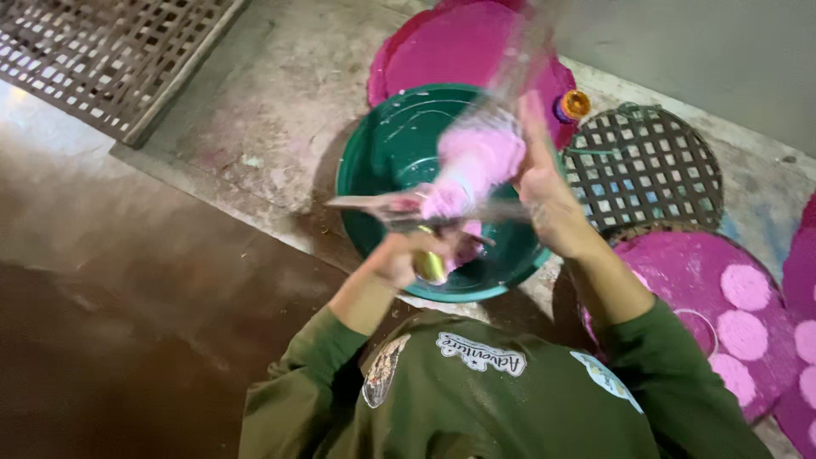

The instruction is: The person scoops pink dough from a green bowl, places it into a circular metal mold on a pink tray, and presses it flat with a wooden tool. The person repeats this process to form multiple round dough pieces on the tray.

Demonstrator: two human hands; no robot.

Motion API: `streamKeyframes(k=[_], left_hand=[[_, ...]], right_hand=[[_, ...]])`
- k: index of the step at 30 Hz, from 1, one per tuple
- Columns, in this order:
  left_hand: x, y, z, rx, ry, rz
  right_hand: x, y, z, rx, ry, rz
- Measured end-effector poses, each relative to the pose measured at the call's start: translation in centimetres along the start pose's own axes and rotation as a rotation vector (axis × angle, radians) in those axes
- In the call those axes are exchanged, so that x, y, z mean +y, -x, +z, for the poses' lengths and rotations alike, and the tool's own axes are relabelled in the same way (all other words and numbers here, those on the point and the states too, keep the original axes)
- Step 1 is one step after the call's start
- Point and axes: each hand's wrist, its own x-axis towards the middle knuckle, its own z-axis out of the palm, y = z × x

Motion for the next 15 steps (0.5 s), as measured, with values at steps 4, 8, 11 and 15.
streamKeyframes(k=[4, 8, 11, 15], left_hand=[[-1.6, -1.4, 7.2, -0.137, -0.103, -0.235], [0.5, -1.8, 12.0, -0.341, -0.834, 0.345], [1.1, -1.5, 16.0, -0.066, -1.367, 0.031], [0.4, -1.8, 21.3, -0.254, -1.235, 0.016]], right_hand=[[-3.5, 3.7, -0.3, -0.029, -0.526, -0.571], [-6.9, 9.9, -4.0, 0.147, 0.035, -0.614], [-7.2, 16.2, -5.1, 0.148, 0.361, -0.681], [-7.7, 22.3, -3.5, 0.205, 0.998, -0.83]])
